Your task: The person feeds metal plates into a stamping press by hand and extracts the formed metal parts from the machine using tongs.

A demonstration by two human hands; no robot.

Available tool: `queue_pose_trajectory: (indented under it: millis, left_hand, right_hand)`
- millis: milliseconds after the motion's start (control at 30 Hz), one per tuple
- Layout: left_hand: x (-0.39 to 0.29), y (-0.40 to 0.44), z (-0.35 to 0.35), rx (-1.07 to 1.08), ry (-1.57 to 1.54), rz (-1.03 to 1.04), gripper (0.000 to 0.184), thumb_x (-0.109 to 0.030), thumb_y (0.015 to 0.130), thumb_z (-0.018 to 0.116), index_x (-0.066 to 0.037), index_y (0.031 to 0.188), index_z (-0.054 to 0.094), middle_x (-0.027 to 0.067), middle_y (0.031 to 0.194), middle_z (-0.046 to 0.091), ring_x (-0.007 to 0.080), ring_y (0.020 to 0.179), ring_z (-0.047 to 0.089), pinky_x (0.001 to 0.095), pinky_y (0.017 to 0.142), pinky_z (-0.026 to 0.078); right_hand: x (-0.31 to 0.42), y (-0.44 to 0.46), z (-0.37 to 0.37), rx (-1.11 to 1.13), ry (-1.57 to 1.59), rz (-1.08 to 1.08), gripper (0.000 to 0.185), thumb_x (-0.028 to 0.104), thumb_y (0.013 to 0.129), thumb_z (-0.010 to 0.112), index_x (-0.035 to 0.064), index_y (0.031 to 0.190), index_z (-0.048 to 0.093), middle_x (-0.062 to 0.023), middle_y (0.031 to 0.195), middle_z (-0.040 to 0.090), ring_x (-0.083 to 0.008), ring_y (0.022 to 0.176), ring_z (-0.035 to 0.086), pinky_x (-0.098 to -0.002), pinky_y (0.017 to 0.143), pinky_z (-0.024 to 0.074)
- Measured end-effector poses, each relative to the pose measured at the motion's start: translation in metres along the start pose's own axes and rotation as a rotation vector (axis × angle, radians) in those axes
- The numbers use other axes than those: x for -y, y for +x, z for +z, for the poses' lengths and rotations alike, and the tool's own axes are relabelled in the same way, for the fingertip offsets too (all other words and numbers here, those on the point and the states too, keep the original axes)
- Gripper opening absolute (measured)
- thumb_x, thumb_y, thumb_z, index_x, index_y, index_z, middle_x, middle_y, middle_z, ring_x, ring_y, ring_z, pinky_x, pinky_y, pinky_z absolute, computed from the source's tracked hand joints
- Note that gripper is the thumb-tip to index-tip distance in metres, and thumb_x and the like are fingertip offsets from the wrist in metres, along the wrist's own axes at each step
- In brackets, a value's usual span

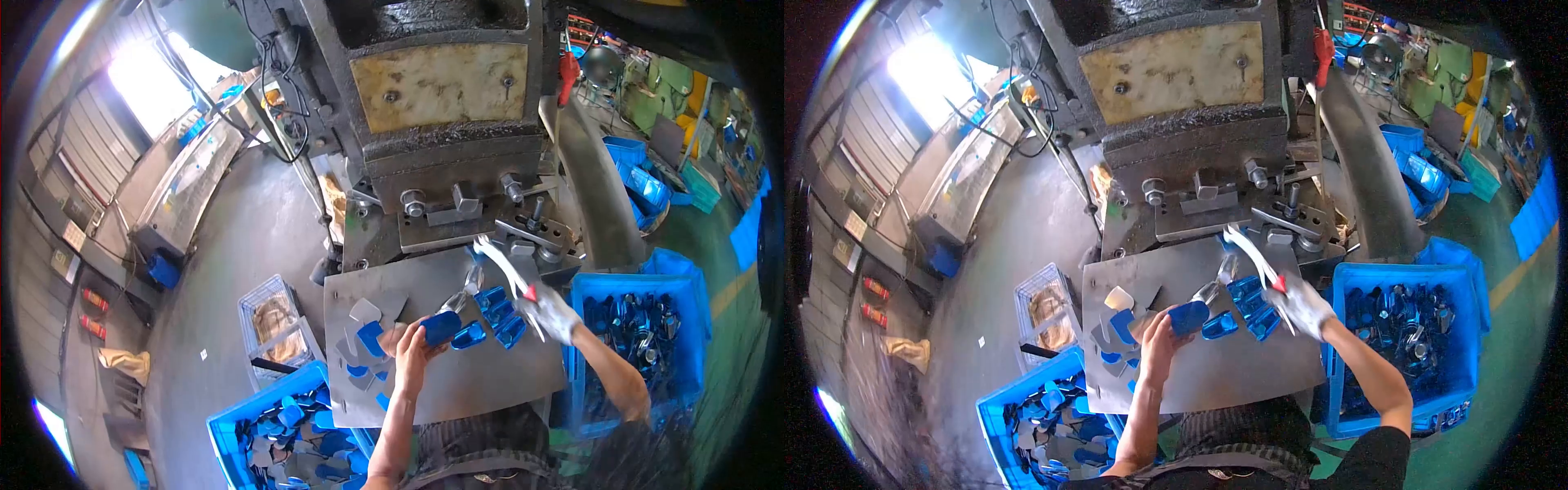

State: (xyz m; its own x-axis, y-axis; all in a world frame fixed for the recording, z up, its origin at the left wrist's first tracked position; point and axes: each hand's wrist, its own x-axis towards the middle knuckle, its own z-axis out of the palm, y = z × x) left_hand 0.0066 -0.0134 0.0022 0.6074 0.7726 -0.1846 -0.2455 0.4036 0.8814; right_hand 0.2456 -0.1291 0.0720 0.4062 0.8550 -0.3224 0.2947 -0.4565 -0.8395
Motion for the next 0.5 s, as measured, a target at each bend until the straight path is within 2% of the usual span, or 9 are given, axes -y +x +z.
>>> queue_pose_trajectory:
  millis: [67,100,200,233,333,367,400,467,500]
  left_hand:
    - [0.003,0.003,0.001,0.011,-0.027,-0.008,0.036,-0.024,0.094,0.040,-0.002,0.122,0.044,0.0122,0.110,0.057,0.0243,0.095,0.061,0.0325,0.079,0.050]
    - [0.008,0.007,-0.001,0.022,-0.047,-0.012,0.036,-0.024,0.094,0.040,-0.002,0.123,0.044,0.0120,0.111,0.057,0.0251,0.096,0.060,0.0330,0.080,0.050]
    - [0.008,0.006,0.006,0.041,-0.066,-0.001,0.037,-0.025,0.094,0.040,-0.003,0.123,0.044,0.0126,0.111,0.057,0.0257,0.097,0.060,0.0339,0.080,0.050]
    - [0.005,0.006,0.008,0.038,-0.070,-0.026,0.038,-0.026,0.095,0.039,-0.003,0.125,0.041,0.0138,0.112,0.056,0.0263,0.097,0.060,0.0345,0.082,0.049]
    - [-0.004,-0.006,0.004,-0.069,0.065,0.111,0.040,-0.026,0.094,0.042,-0.003,0.127,0.038,0.0152,0.113,0.056,0.0255,0.098,0.059,0.0344,0.084,0.047]
    - [-0.013,-0.013,0.001,-0.110,0.279,0.203,0.045,-0.025,0.092,0.048,-0.004,0.129,0.035,0.0148,0.116,0.055,0.0243,0.101,0.057,0.0337,0.086,0.046]
    - [-0.014,-0.018,-0.007,-0.195,0.538,0.338,0.056,-0.021,0.082,0.063,-0.005,0.128,0.036,0.0144,0.117,0.054,0.0265,0.107,0.053,0.0362,0.089,0.043]
    - [-0.016,-0.022,-0.027,-0.380,1.405,0.674,0.070,-0.019,0.066,0.074,-0.007,0.126,0.039,0.0137,0.122,0.049,0.0306,0.117,0.043,0.0413,0.097,0.035]
    - [-0.013,-0.022,-0.026,-0.400,1.492,0.626,0.073,-0.019,0.062,0.075,-0.007,0.125,0.040,0.0136,0.123,0.047,0.0309,0.118,0.040,0.0421,0.098,0.032]
  right_hand:
    - [-0.010,-0.032,0.000,0.050,-0.420,-0.101,0.030,0.035,0.087,0.053,0.0061,0.094,0.046,-0.0140,0.066,0.057,-0.0304,0.063,0.060,-0.0397,0.056,0.0458]
    - [-0.012,-0.048,0.002,0.104,-0.502,-0.147,0.033,0.038,0.087,0.050,0.0080,0.099,0.045,-0.0164,0.070,0.058,-0.0350,0.067,0.060,-0.0427,0.060,0.0468]
    - [-0.003,-0.069,0.017,0.212,-0.778,-0.271,0.038,0.041,0.088,0.046,0.0095,0.109,0.044,-0.0199,0.076,0.061,-0.0354,0.072,0.061,-0.0443,0.064,0.0480]
    - [-0.006,-0.069,0.021,0.202,-0.784,-0.310,0.039,0.042,0.088,0.045,0.0102,0.110,0.044,-0.0197,0.074,0.061,-0.0354,0.070,0.062,-0.0444,0.062,0.0483]
    - [-0.011,-0.054,0.017,0.120,-0.782,-0.300,0.040,0.043,0.088,0.045,0.0092,0.110,0.044,-0.0183,0.071,0.061,-0.0349,0.066,0.062,-0.0441,0.061,0.0487]
    - [-0.008,-0.045,0.013,0.060,-0.766,-0.320,0.039,0.042,0.088,0.045,0.0078,0.107,0.044,-0.0164,0.067,0.061,-0.0344,0.063,0.062,-0.0441,0.059,0.0491]
    - [-0.010,-0.030,0.010,0.019,-0.753,-0.289,0.038,0.042,0.088,0.045,0.0069,0.103,0.044,-0.0180,0.070,0.061,-0.0347,0.066,0.062,-0.0438,0.061,0.0494]
    - [0.000,0.002,-0.002,-0.074,-0.719,-0.291,0.036,0.041,0.088,0.045,0.0065,0.099,0.045,-0.0198,0.075,0.061,-0.0354,0.071,0.062,-0.0445,0.063,0.0489]
    - [0.008,0.019,-0.006,-0.103,-0.699,-0.279,0.035,0.041,0.088,0.046,0.0065,0.098,0.045,-0.0202,0.078,0.061,-0.0361,0.074,0.061,-0.0451,0.064,0.0483]
